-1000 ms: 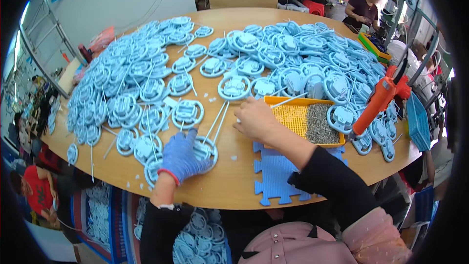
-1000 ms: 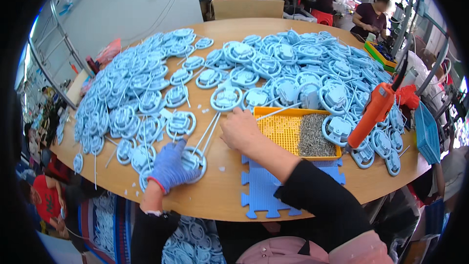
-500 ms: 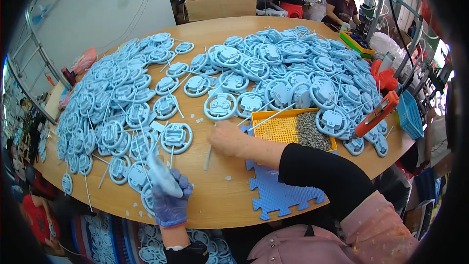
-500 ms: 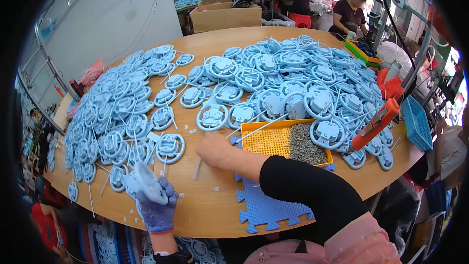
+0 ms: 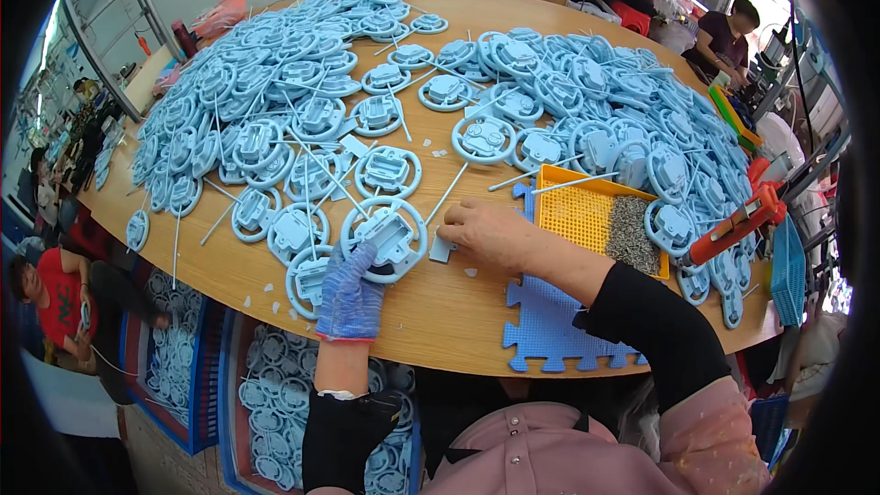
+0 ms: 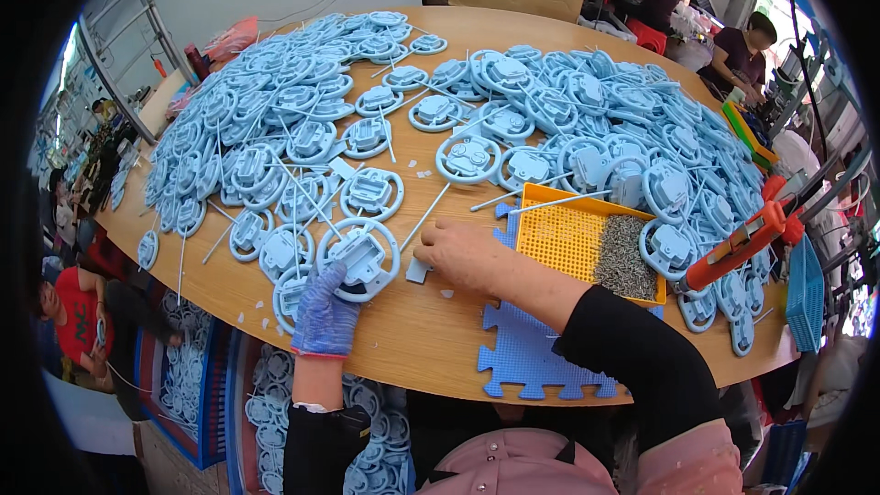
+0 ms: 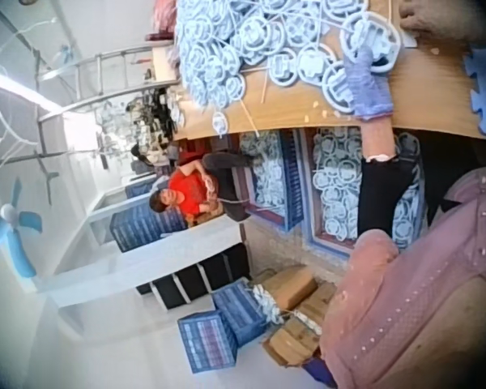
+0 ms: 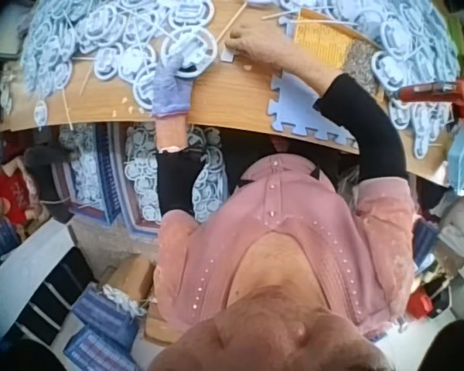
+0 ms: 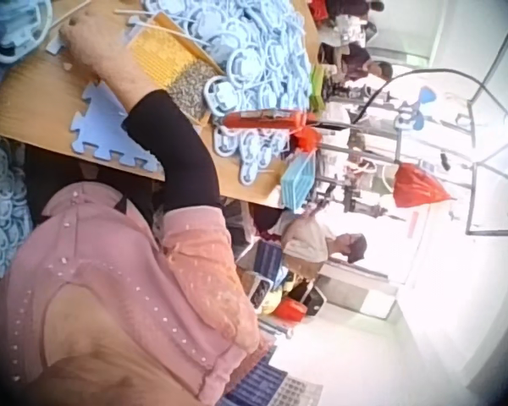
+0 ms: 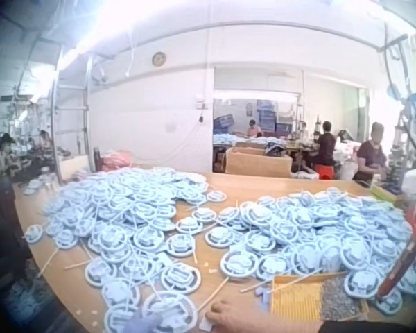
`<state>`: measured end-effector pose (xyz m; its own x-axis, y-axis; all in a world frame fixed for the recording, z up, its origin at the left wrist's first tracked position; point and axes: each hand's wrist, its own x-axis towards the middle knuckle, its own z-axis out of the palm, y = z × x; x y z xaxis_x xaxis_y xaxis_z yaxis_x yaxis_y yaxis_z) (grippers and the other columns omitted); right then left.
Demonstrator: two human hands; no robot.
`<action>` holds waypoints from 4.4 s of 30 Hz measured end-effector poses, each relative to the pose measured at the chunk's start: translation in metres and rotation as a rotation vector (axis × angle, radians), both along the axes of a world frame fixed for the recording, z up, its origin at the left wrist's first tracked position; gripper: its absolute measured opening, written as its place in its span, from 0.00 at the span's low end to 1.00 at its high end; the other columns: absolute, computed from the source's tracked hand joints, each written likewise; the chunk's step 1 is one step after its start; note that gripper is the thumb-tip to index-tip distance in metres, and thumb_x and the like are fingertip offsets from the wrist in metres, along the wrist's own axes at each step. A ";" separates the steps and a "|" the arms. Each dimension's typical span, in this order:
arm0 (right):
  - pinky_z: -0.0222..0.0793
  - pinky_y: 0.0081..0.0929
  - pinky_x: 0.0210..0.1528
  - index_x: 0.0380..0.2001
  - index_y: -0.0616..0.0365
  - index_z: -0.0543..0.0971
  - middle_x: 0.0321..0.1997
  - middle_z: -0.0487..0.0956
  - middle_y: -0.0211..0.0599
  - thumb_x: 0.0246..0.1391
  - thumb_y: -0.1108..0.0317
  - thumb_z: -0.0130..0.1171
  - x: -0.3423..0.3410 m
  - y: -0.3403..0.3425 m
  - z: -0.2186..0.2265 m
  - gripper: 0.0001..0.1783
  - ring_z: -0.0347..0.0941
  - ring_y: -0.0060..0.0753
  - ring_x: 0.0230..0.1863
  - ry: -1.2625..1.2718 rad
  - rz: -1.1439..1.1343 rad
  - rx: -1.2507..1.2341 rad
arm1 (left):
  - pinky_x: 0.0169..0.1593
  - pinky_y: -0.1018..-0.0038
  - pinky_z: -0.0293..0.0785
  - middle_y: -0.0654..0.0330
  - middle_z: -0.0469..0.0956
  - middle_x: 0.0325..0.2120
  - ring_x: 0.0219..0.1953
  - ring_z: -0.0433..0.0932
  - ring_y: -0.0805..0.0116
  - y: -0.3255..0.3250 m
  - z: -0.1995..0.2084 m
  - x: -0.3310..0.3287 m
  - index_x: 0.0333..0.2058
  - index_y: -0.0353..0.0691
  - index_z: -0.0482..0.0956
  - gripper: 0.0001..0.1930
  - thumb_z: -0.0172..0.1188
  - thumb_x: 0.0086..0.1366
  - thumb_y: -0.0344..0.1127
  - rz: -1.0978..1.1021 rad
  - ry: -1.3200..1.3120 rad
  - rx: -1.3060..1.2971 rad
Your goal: The recorder uses a power tool to drive screws into circular light-blue plastic components.
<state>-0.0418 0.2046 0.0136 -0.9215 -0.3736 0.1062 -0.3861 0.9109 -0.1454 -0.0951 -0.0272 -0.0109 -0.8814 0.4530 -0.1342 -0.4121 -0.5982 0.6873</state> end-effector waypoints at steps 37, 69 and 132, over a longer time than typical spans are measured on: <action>0.65 0.35 0.57 0.54 0.51 0.73 0.56 0.69 0.38 0.44 0.68 0.69 0.019 -0.009 0.030 0.31 0.65 0.41 0.57 0.351 0.025 -0.615 | 0.51 0.68 0.76 0.54 0.72 0.50 0.51 0.74 0.63 0.040 0.029 0.020 0.58 0.38 0.63 0.29 0.62 0.59 0.31 -0.171 0.220 0.089; 0.65 0.40 0.57 0.51 0.59 0.73 0.56 0.71 0.48 0.45 0.64 0.66 -0.021 0.151 0.062 0.29 0.66 0.49 0.57 0.263 -0.601 -0.213 | 0.60 0.65 0.65 0.49 0.64 0.60 0.57 0.68 0.49 0.202 0.016 -0.122 0.60 0.46 0.66 0.31 0.61 0.59 0.45 -0.449 1.605 -1.380; 0.72 0.32 0.40 0.36 0.59 0.79 0.35 0.79 0.40 0.46 0.68 0.62 -0.068 0.104 0.020 0.13 0.75 0.38 0.36 -0.218 -0.277 -0.296 | 0.48 0.53 0.78 0.50 0.71 0.52 0.51 0.74 0.54 0.053 0.012 -0.051 0.59 0.39 0.62 0.28 0.59 0.60 0.31 -0.258 0.025 -0.053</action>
<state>-0.1097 0.3088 0.0339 -0.9951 -0.0924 -0.0365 -0.0648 0.8824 -0.4660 -0.1459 0.0259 0.0015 -0.7408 0.6562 -0.1435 -0.5289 -0.4382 0.7267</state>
